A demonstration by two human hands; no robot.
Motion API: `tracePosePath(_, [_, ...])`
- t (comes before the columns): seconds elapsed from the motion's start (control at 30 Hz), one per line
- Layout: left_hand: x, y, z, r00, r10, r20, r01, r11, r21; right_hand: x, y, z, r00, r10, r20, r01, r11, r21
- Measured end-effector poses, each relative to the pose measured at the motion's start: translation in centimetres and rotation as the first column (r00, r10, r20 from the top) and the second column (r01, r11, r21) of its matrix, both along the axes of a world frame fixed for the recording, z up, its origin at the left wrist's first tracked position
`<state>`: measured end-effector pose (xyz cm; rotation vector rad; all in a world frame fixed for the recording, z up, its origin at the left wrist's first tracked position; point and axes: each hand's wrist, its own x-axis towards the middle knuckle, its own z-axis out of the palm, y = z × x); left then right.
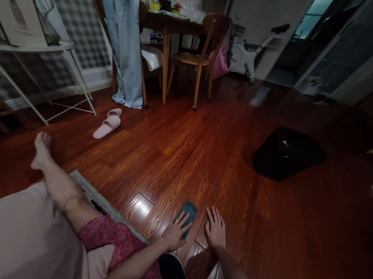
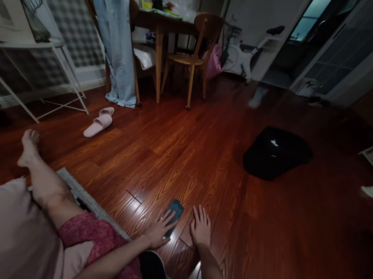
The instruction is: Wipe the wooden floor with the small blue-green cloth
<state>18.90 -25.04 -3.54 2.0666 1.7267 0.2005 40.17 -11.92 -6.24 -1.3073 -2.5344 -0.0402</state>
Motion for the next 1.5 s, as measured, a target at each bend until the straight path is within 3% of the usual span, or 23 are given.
tracePosePath(0.07, [0.4, -0.1, 0.2, 0.997, -0.075, 0.011, 0.075, 0.997, -0.005, 0.0, 0.0, 0.1, 1.0, -0.003, -0.001, 0.003, 1.0, 0.001])
tracePosePath(0.13, [-0.3, 0.1, 0.4, 0.998, -0.068, -0.005, 0.069, 0.998, 0.004, 0.0, 0.0, 0.1, 1.0, -0.004, -0.004, 0.004, 1.0, 0.002])
tracePosePath(0.2, [-1.9, 0.5, 0.7, 0.999, 0.033, -0.041, -0.033, 0.999, 0.008, 0.0, 0.0, 0.1, 1.0, -0.001, -0.009, 0.001, 1.0, 0.003])
tracePosePath(0.3, [-5.7, 1.0, 1.3, 0.939, 0.322, -0.122, -0.323, 0.946, 0.012, 0.0, 0.1, -0.1, 1.0, 0.006, -0.013, -0.006, 1.0, 0.003])
tracePosePath(0.37, [-8.9, 0.8, 1.8, 0.843, 0.506, -0.182, -0.51, 0.86, 0.028, 0.0, 0.2, -0.2, 1.0, 0.008, -0.011, -0.008, 1.0, 0.004])
tracePosePath(0.43, [-12.2, 0.0, 2.2, 0.709, 0.664, -0.236, -0.673, 0.738, 0.052, 0.1, 0.3, -0.3, 1.0, 0.011, -0.007, -0.011, 1.0, 0.006])
tracePosePath(0.53, [-16.4, -1.8, 2.7, 0.424, 0.857, -0.291, -0.88, 0.466, 0.089, 0.1, 0.3, -0.3, 1.0, 0.013, -0.004, -0.013, 1.0, 0.008])
tracePosePath(0.6, [-18.1, -2.8, 2.9, 0.243, 0.921, -0.303, -0.951, 0.287, 0.11, 0.1, 0.3, -0.4, 1.0, 0.012, -0.005, -0.012, 1.0, 0.007])
tracePosePath(0.67, [-18.5, -3.3, 3.1, 0.149, 0.94, -0.308, -0.974, 0.193, 0.118, 0.2, 0.3, -0.5, 1.0, 0.013, -0.008, -0.013, 1.0, 0.008])
tracePosePath(0.7, [-18.3, -3.3, 3.2, 0.143, 0.938, -0.316, -0.976, 0.186, 0.112, 0.2, 0.4, -0.5, 1.0, 0.015, -0.01, -0.015, 1.0, 0.009])
tracePosePath(0.73, [-17.9, -3.1, 3.2, 0.165, 0.931, -0.325, -0.973, 0.208, 0.1, 0.2, 0.4, -0.6, 1.0, 0.018, -0.012, -0.018, 1.0, 0.012])
tracePosePath(0.8, [-16.4, -2.3, 3.3, 0.28, 0.898, -0.338, -0.945, 0.32, 0.067, 0.3, 0.5, -0.8, 1.0, 0.021, -0.017, -0.021, 1.0, 0.016])
tracePosePath(0.9, [-13.0, -1.0, 3.1, 0.554, 0.779, -0.294, -0.81, 0.586, 0.023, 0.3, 0.6, -1.1, 1.0, 0.022, -0.022, -0.021, 1.0, 0.021])
tracePosePath(1.0, [-8.6, -0.2, 2.3, 0.827, 0.531, -0.183, -0.542, 0.841, -0.007, 0.3, 0.6, -1.4, 0.999, 0.023, -0.025, -0.022, 0.999, 0.027])
tracePosePath(1.07, [-5.6, -0.1, 1.5, 0.949, 0.299, -0.102, -0.304, 0.952, -0.028, 0.3, 0.7, -1.5, 0.999, 0.025, -0.026, -0.024, 0.999, 0.033])
tracePosePath(1.17, [-2.1, -0.3, 0.5, 0.999, -0.019, -0.03, 0.019, 0.999, -0.027, 0.3, 0.7, -1.4, 0.999, 0.024, -0.027, -0.023, 0.999, 0.032])
tracePosePath(1.27, [-0.9, -0.2, 0.0, 0.988, -0.154, -0.015, 0.154, 0.988, 0.003, 0.2, 0.6, -1.2, 0.999, 0.019, -0.032, -0.019, 0.999, 0.027])
tracePosePath(1.37, [-2.2, 0.3, 0.3, 0.995, -0.095, -0.038, 0.096, 0.995, 0.015, 0.2, 0.7, -1.1, 0.999, 0.021, -0.037, -0.02, 0.999, 0.032])
tracePosePath(1.43, [-4.2, 0.7, 0.7, 0.995, 0.043, -0.086, -0.043, 0.999, 0.004, 0.2, 0.7, -1.0, 0.999, 0.021, -0.036, -0.02, 0.999, 0.038])
tracePosePath(1.5, [-6.7, 0.7, 1.2, 0.953, 0.258, -0.16, -0.26, 0.966, 0.004, 0.1, 0.7, -1.0, 0.999, 0.019, -0.032, -0.018, 0.999, 0.044])
